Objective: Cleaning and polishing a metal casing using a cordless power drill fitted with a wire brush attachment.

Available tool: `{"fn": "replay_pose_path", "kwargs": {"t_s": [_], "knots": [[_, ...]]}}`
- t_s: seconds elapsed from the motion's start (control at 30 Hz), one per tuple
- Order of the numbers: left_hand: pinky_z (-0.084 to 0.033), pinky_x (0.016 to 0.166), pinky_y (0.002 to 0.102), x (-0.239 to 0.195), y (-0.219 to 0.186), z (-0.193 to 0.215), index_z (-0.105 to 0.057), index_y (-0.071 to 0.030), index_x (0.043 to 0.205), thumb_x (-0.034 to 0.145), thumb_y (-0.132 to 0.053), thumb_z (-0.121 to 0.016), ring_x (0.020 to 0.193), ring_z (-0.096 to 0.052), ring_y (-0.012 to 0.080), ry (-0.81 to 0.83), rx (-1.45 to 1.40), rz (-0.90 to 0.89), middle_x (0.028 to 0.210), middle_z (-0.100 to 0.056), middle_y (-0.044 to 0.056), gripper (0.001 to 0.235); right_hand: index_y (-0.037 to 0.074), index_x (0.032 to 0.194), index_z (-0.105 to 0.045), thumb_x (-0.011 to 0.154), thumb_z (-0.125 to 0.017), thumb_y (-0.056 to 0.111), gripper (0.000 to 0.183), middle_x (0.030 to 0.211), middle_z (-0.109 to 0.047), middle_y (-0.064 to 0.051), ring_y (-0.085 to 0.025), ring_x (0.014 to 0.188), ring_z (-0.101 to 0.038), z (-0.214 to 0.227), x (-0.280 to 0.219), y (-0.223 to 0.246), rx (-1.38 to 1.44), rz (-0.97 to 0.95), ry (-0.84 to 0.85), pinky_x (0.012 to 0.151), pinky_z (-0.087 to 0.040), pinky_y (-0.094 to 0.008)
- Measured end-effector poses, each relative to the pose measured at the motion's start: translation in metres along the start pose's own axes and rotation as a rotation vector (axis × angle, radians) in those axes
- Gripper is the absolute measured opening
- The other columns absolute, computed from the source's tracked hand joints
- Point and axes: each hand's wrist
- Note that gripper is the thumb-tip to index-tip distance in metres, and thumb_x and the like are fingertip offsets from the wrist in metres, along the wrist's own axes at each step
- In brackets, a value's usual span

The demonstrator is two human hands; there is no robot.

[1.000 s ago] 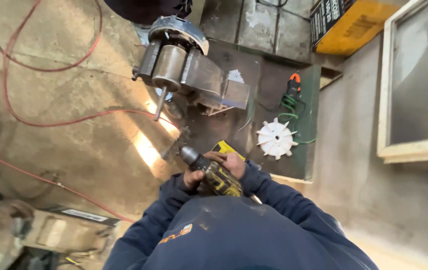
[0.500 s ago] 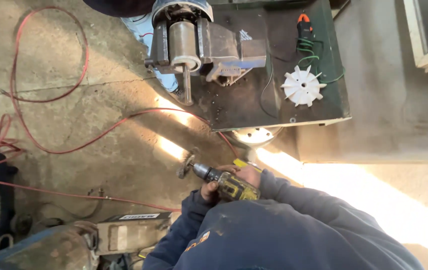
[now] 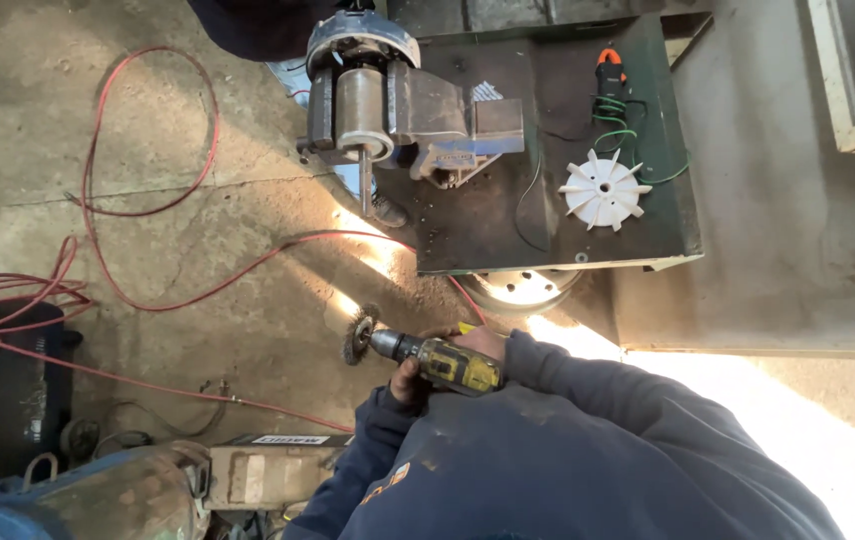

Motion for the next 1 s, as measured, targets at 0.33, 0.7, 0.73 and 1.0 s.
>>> {"fn": "replay_pose_path", "kwargs": {"t_s": [0.33,0.7,0.73,1.0], "knots": [[-0.054,0.074,0.028,0.028,0.007,-0.012,-0.044,0.000,0.150,0.080,-0.059,-0.077,0.096,-0.068,0.0176,-0.048,0.043,0.052,0.116,-0.069,0.008,0.097,0.011,0.117,-0.071,0.080,-0.088,0.034,0.047,0.110,-0.077,-0.009,-0.023,0.101,-0.075,0.033,-0.002,0.008,0.108,-0.250,0.077,0.087,-0.058,-0.036],[-0.054,0.097,0.033,0.036,0.026,0.004,-0.042,0.003,0.148,0.083,-0.059,-0.071,0.116,-0.065,0.0223,-0.072,0.052,-0.024,0.130,-0.065,0.013,0.095,0.014,0.124,-0.068,0.083,-0.081,0.030,0.046,0.111,-0.078,-0.008,-0.026,0.099,-0.076,0.031,-0.007,-0.017,0.116,-0.071,0.037,0.087,-0.059,-0.039],[-0.053,0.104,0.035,0.036,0.027,0.004,-0.041,0.003,0.146,0.081,-0.059,-0.071,0.121,-0.064,0.0232,-0.096,0.040,-0.031,0.134,-0.064,0.014,0.094,0.014,0.125,-0.067,0.082,-0.081,0.029,0.048,0.112,-0.077,-0.009,-0.028,0.099,-0.075,0.029,-0.006,-0.018,0.085,-0.016,0.014,0.086,-0.059,-0.039],[-0.053,0.096,0.037,0.021,0.044,0.048,-0.042,0.003,0.153,0.088,-0.055,-0.072,0.114,-0.065,0.0247,-0.061,-0.065,-0.029,0.128,-0.066,0.015,0.092,0.013,0.133,-0.064,0.084,-0.078,0.031,0.054,0.115,-0.076,-0.010,-0.026,0.103,-0.075,0.013,0.002,-0.032,0.182,-0.141,0.048,0.089,-0.059,-0.037]]}}
Point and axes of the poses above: each hand's wrist, its own x-axis towards the middle knuckle, its own z-axis out of the back of the hand, y = z × x
